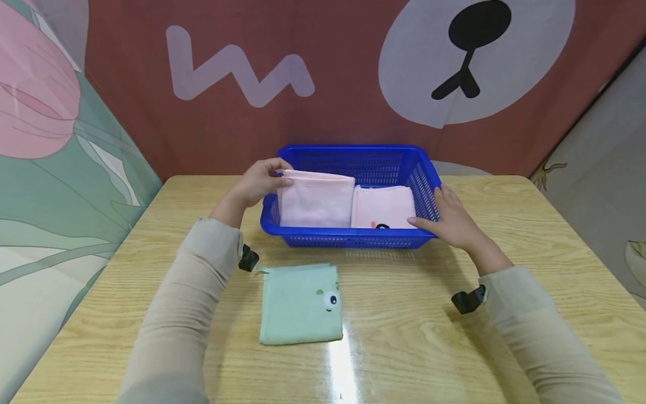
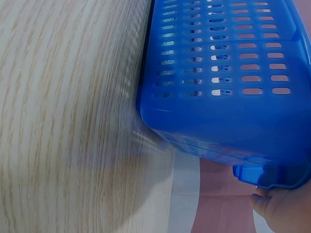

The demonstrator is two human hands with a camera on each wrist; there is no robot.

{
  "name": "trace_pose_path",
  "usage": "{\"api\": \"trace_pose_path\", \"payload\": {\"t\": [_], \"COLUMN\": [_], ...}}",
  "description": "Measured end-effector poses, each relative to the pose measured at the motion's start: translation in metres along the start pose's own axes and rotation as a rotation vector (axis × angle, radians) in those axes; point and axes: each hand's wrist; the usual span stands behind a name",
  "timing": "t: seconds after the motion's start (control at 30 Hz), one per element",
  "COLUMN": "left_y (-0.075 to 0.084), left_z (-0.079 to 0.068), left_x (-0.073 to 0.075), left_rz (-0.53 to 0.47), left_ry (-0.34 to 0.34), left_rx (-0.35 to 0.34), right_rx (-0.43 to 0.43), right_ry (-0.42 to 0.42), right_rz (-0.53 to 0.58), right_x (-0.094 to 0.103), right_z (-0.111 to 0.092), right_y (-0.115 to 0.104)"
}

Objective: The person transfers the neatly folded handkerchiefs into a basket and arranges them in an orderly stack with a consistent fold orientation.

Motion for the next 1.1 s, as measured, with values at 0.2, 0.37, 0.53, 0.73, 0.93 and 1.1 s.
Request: {"api": "trace_pose_path", "payload": {"t": [0.2,0.37,0.53,0.73,0.93,1.1], "left_y": [-0.005,-0.011,-0.012,-0.013,-0.010,-0.008], "left_z": [0.004,0.010,0.014,0.020,0.024,0.027], "left_x": [-0.004,-0.008,-0.013,-0.018,-0.022,-0.022], "left_rz": [0.031,0.126,0.247,0.354,0.523,0.586], "left_ry": [-0.019,-0.027,-0.034,0.007,0.057,0.039], "left_rx": [-0.005,-0.037,-0.107,-0.131,-0.113,-0.083], "right_rx": [0.005,0.005,0.007,0.009,0.009,0.008], "right_ry": [0.005,0.006,0.005,0.003,0.003,0.000], "right_rz": [0.005,0.002,0.000,-0.002,-0.004,-0.003], "right_x": [0.001,0.001,0.001,0.001,0.002,0.001], "right_z": [0.000,0.000,0.000,0.000,0.000,0.001], "right_y": [0.000,0.000,0.000,0.000,0.000,0.000]}}
Point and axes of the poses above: each hand's wrist, its own z-axis towards the middle knuckle, its own x-axis out of the back of the hand, y = z × x, and after that the axes turned 1 degree about -x, right-handed
